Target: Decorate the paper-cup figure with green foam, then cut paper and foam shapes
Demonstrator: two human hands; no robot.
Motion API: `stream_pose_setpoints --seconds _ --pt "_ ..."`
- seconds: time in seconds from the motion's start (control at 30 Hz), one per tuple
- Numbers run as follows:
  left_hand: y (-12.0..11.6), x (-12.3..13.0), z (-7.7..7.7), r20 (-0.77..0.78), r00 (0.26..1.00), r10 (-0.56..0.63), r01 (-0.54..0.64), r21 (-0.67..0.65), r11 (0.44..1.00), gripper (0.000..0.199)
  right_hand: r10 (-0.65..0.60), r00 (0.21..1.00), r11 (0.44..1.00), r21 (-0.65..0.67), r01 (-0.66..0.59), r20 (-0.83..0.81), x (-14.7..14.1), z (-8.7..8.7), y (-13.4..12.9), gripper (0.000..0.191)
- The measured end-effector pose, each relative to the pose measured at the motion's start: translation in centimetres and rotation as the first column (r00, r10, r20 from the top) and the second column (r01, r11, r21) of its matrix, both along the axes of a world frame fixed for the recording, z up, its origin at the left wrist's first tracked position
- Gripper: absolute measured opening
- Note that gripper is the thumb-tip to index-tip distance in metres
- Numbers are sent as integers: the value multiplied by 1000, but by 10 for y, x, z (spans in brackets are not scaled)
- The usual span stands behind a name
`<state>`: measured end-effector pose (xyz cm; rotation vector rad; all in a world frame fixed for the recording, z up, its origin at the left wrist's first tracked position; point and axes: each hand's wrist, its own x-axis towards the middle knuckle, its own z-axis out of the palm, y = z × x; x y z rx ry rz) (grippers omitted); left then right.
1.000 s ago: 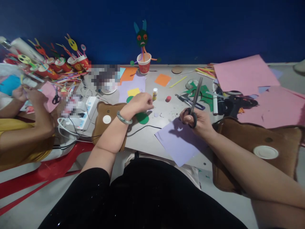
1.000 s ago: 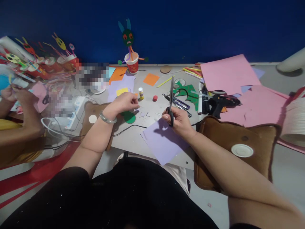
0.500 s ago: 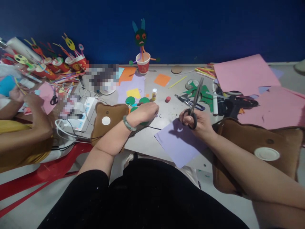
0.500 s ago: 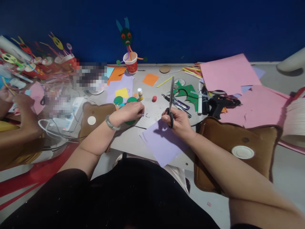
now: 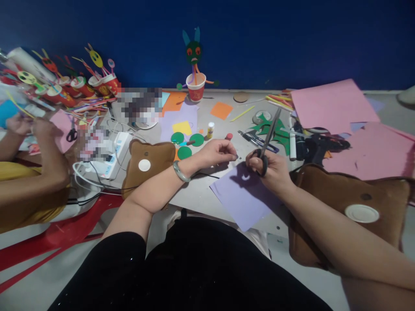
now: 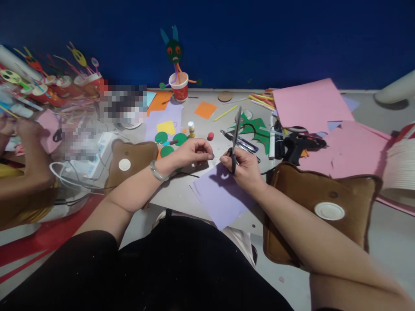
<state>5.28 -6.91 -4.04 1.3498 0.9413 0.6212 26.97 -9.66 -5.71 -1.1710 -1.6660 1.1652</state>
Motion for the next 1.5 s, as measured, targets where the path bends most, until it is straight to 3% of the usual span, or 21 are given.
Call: stream_pose_setpoints --seconds 0.1,0.23,0.37,0.53,0.83,1.13,1.37,1.5 --pt "-7 6 -5 130 989 69 -64 -41 997 20 -90 996 996 7 90 -5 -3 8 -2 47" --pt "-10 9 -11 204 968 148 -150 -6 989 33 -55 998 998 -30 53 -38 -6 10 -1 42" --pt "-11 11 -12 186 964 188 -202 59 978 33 -30 999 999 12 30 -18 -6 6 -1 42" --pt "-15 9 -4 156 977 145 -156 56 986 32 -13 1000 1000 22 14 -15 -6 7 -2 43" --pt "-21 10 1 169 984 62 -40 -131 991 37 -26 999 999 32 27 -29 -7 12 -5 48" --pt "-23 15 1 182 976 122 -100 -125 987 23 -18 999 1000 11 18 -31 -6 8 -5 47" --pt "-24 14 -4 41 993 115 -119 119 986 17 -44 999 999 31 45 -2 -6 9 -3 42" --pt "-23 15 -5 52 988 143 -149 129 980 11 -26 999 1000 18 26 22 -6 9 -2 41"
